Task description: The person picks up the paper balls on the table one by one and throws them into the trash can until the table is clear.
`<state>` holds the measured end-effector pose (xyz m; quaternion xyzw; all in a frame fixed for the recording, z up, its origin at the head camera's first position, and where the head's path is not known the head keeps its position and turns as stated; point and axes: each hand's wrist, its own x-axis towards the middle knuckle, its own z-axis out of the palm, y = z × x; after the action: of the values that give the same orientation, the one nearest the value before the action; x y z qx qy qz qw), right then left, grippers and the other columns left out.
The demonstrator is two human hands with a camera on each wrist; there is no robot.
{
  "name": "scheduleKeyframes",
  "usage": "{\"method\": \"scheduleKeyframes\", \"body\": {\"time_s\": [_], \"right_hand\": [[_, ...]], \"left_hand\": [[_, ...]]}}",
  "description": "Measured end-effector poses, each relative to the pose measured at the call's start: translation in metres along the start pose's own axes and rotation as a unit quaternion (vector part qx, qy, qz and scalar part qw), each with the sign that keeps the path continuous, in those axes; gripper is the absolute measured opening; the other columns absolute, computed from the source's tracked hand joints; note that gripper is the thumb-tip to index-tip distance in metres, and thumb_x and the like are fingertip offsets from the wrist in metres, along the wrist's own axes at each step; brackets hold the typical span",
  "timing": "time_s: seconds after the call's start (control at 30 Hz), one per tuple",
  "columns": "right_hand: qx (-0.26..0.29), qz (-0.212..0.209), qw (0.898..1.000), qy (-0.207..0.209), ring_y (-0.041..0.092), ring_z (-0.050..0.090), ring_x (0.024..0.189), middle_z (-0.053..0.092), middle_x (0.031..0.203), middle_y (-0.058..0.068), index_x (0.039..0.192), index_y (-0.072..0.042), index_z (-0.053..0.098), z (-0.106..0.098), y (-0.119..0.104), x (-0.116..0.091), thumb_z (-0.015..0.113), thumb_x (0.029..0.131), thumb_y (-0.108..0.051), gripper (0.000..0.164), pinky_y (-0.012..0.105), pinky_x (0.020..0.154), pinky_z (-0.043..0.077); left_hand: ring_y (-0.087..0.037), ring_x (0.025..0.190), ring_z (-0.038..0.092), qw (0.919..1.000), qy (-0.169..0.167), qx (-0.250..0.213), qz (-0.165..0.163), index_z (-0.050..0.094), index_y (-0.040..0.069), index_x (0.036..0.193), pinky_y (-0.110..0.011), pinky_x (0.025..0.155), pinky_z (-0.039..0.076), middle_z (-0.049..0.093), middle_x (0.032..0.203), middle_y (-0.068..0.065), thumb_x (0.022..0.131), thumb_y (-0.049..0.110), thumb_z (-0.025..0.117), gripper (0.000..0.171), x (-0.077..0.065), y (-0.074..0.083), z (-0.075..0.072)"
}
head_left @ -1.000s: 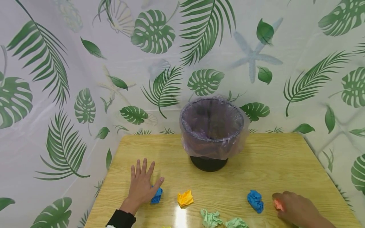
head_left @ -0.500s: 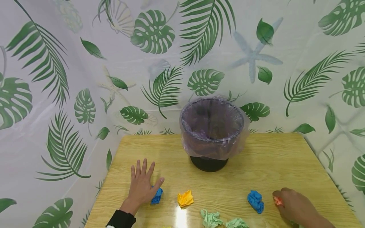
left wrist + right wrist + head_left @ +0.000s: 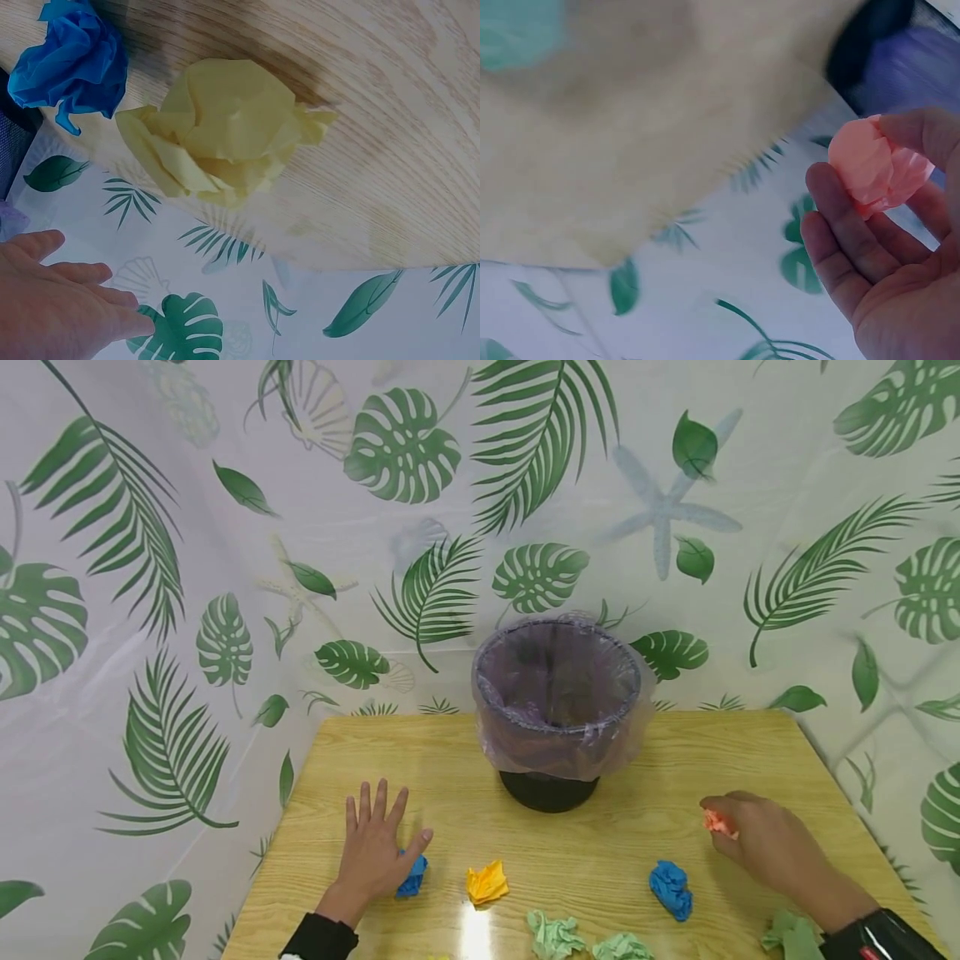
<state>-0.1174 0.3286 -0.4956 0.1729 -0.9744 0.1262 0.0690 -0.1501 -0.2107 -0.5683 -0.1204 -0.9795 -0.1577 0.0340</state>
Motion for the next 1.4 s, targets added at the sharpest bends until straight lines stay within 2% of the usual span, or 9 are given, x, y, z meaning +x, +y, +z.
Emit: {"method": "scheduleKeyframes", "body": {"time_s": [0.3,0.53,0.67,0.77,0.9,1.17,1.3,1.4], "right_hand": [[0.016,-0.044,0.995,0.087,0.017,0.066,0.068,0.075,0.098,0.015,0.113,0.000,0.075,-0.043,-0.018,0.040,0.083,0.077,-0.006,0.037,0.028,0.052,0.048],[0.010,-0.078,0.985,0.154,0.013,0.059,0.063,0.071,0.083,0.006,0.113,0.000,0.075,-0.065,-0.030,0.065,0.084,0.073,-0.004,0.041,0.027,0.049,0.043],[0.011,-0.092,0.980,0.177,0.014,0.059,0.065,0.072,0.087,0.009,0.116,-0.001,0.075,-0.076,-0.041,0.077,0.083,0.075,-0.003,0.042,0.028,0.050,0.044],[0.013,-0.100,0.978,0.185,0.017,0.061,0.068,0.073,0.095,0.014,0.116,0.000,0.074,-0.084,-0.051,0.088,0.083,0.075,-0.003,0.042,0.032,0.053,0.047],[0.020,-0.099,0.979,0.176,0.020,0.062,0.070,0.072,0.093,0.013,0.118,0.001,0.074,-0.091,-0.067,0.104,0.084,0.077,-0.003,0.041,0.035,0.056,0.049],[0.058,-0.091,0.982,0.157,0.025,0.065,0.077,0.070,0.103,0.016,0.122,0.000,0.072,-0.085,-0.089,0.134,0.077,0.085,-0.004,0.038,0.038,0.060,0.054],[0.049,-0.085,0.983,0.157,0.028,0.065,0.078,0.071,0.103,0.018,0.121,0.000,0.072,-0.086,-0.095,0.148,0.075,0.085,-0.005,0.036,0.040,0.060,0.054],[0.043,-0.067,0.988,0.135,0.029,0.065,0.081,0.071,0.103,0.018,0.122,-0.001,0.072,-0.088,-0.099,0.158,0.074,0.087,-0.007,0.036,0.042,0.063,0.055]], "left_hand": [[-0.045,0.156,-0.004,1.0000,0.002,-0.004,0.000,0.036,0.014,0.161,-0.064,0.121,-0.009,0.013,0.169,-0.023,0.100,0.069,0.044,0.083,-0.002,0.000,0.001],[-0.046,0.155,-0.003,1.0000,0.004,-0.008,0.002,0.036,0.014,0.161,-0.065,0.121,-0.008,0.014,0.168,-0.024,0.100,0.067,0.046,0.081,-0.002,0.002,0.000],[-0.045,0.156,-0.003,1.0000,0.000,-0.007,0.000,0.035,0.015,0.161,-0.064,0.121,-0.009,0.014,0.169,-0.023,0.100,0.067,0.046,0.081,-0.002,0.003,0.001],[-0.046,0.155,-0.003,1.0000,0.000,-0.004,-0.002,0.035,0.015,0.161,-0.064,0.121,-0.009,0.014,0.168,-0.024,0.100,0.068,0.046,0.081,-0.002,0.003,0.001],[-0.047,0.155,0.000,1.0000,0.003,0.000,-0.002,0.037,0.014,0.161,-0.065,0.121,-0.007,0.015,0.168,-0.024,0.100,0.068,0.046,0.082,-0.003,0.004,0.001],[-0.047,0.155,0.000,1.0000,0.003,0.006,0.001,0.037,0.014,0.160,-0.066,0.121,-0.006,0.016,0.168,-0.024,0.100,0.068,0.047,0.082,-0.003,0.005,0.000],[-0.046,0.155,-0.001,1.0000,0.001,0.006,-0.002,0.037,0.015,0.161,-0.065,0.121,-0.006,0.015,0.168,-0.024,0.100,0.069,0.045,0.082,-0.002,0.005,0.001],[-0.046,0.155,-0.002,1.0000,0.000,0.007,-0.006,0.037,0.015,0.161,-0.065,0.121,-0.007,0.014,0.169,-0.023,0.099,0.070,0.044,0.083,-0.001,0.004,0.001]]}}
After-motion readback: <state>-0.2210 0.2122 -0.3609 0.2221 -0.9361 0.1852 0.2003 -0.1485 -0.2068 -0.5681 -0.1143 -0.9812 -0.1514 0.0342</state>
